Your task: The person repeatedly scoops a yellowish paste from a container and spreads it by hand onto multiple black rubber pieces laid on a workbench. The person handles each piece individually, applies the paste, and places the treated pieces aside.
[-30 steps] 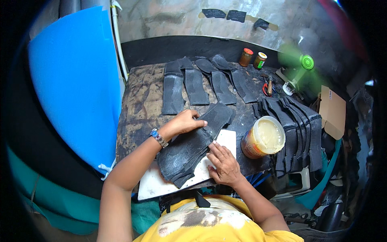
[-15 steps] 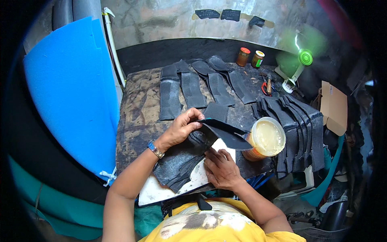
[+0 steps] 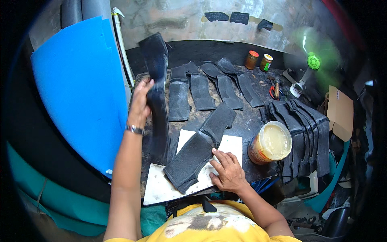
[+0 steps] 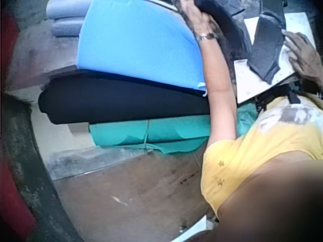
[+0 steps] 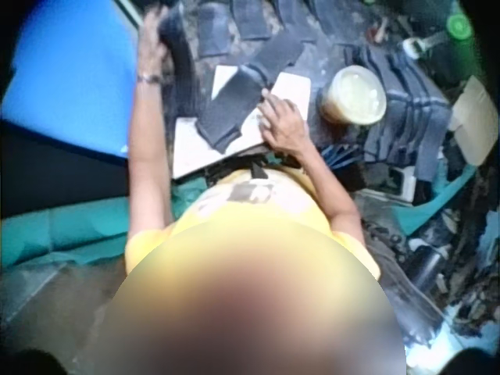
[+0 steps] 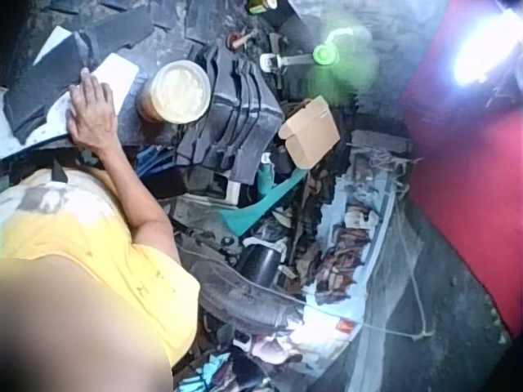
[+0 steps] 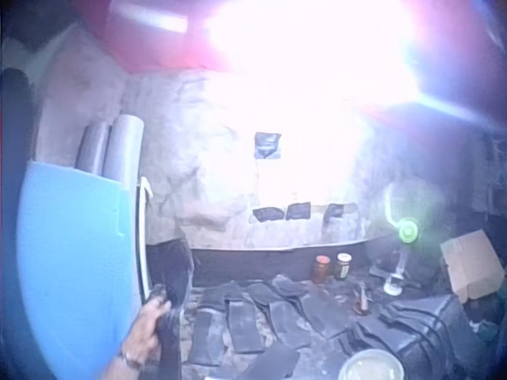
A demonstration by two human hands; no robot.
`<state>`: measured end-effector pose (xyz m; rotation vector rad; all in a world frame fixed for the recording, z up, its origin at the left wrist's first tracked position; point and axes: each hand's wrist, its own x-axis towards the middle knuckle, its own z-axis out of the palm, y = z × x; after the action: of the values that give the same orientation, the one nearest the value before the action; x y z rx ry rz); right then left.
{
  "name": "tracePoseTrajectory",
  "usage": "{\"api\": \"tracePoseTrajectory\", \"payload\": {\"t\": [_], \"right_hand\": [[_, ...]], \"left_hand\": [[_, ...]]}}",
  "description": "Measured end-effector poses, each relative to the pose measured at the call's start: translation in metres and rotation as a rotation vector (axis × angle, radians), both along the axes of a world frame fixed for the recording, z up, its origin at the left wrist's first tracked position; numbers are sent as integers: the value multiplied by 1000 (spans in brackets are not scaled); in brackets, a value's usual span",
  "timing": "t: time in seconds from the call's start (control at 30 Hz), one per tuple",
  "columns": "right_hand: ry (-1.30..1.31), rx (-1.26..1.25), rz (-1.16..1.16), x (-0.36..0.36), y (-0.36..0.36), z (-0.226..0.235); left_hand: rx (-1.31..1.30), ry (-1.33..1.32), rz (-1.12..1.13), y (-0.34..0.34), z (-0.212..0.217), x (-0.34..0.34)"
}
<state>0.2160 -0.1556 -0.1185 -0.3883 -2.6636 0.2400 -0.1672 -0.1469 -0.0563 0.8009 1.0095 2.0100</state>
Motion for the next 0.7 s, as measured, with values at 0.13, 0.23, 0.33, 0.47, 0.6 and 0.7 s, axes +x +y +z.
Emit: {"api": "tracePoseTrajectory", "payload": {"t": [0.13, 0.23, 0.33, 0.47, 0.6, 0.7], "right_hand": [[27, 15, -14, 1, 0, -6], [71, 0, -10, -1, 0, -7], [238, -139, 7, 4, -6, 9], [224, 121, -295, 38, -3, 63], [37, 43, -694, 76, 50, 109], [-227, -77, -817, 74, 81, 119]], "left_hand": [[-194, 208, 285, 64, -17, -64], [-524, 221, 292, 82, -45, -91], [-666, 341, 330, 86, -81, -90], [-671, 823, 602, 63, -96, -56], [-355, 1272, 469, 16, -67, 31], [-606, 997, -134, -9, -42, 107]]}}
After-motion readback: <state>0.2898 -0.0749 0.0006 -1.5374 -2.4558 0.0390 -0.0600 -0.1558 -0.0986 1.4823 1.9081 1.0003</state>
